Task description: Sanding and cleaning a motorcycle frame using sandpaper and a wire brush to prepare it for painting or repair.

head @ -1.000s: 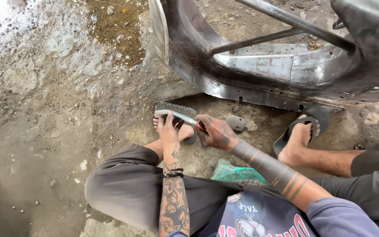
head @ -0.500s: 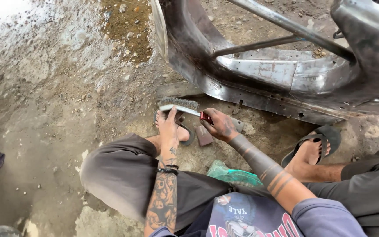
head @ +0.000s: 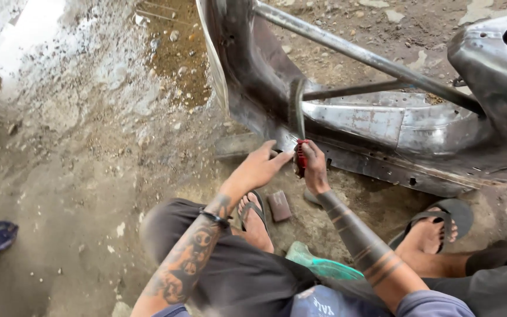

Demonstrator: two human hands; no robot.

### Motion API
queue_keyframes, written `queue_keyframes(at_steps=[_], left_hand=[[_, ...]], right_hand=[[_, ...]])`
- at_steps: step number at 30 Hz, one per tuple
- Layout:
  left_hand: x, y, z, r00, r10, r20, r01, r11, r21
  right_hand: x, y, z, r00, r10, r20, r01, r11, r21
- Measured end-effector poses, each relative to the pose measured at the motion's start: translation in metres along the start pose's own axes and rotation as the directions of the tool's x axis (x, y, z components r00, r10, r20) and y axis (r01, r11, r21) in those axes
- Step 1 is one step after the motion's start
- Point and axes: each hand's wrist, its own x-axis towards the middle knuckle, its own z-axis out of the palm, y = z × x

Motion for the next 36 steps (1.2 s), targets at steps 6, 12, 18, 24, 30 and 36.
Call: queue_keyframes(at_steps=[6,12,18,24,30,36], left_hand=[[0.009,0.060,-0.019,0.988,0.014,0.153,-0.004,0.998,-0.061],[0.022,0.087,-0.031,0.990,0.143,-0.003,-0.132,0.904,-0.408],[0.047,0.059,-0.033,0.838,0.439,-0.324,-0.536,0.775,-0.334],[0.021,0.107,-0.057,0.850,0.139,-0.509,-0.525,0.310,-0.792],[0.032,0.101,-0.053,0.848,-0.045,-0.528,-0.506,0.227,-0.832],[0.033,0.097,-0.055,0.789,-0.022,-0.614,-0.586,0.272,-0.763]], right_hand=[[0.022,-0.078,0.028,0.987,-0.128,-0.102,0.111,0.981,-0.157],[0.041,-0.150,0.044,0.984,-0.174,-0.032,0.165,0.969,-0.183],[0.070,-0.169,0.088,0.978,-0.207,-0.029,0.199,0.963,-0.181],[0.129,-0.151,0.103,0.975,-0.215,-0.055,0.215,0.977,-0.010],[0.151,-0.132,0.111,0.972,-0.236,0.010,0.231,0.958,0.170],[0.121,-0.161,0.132,0.933,-0.349,0.092,0.323,0.921,0.218]])
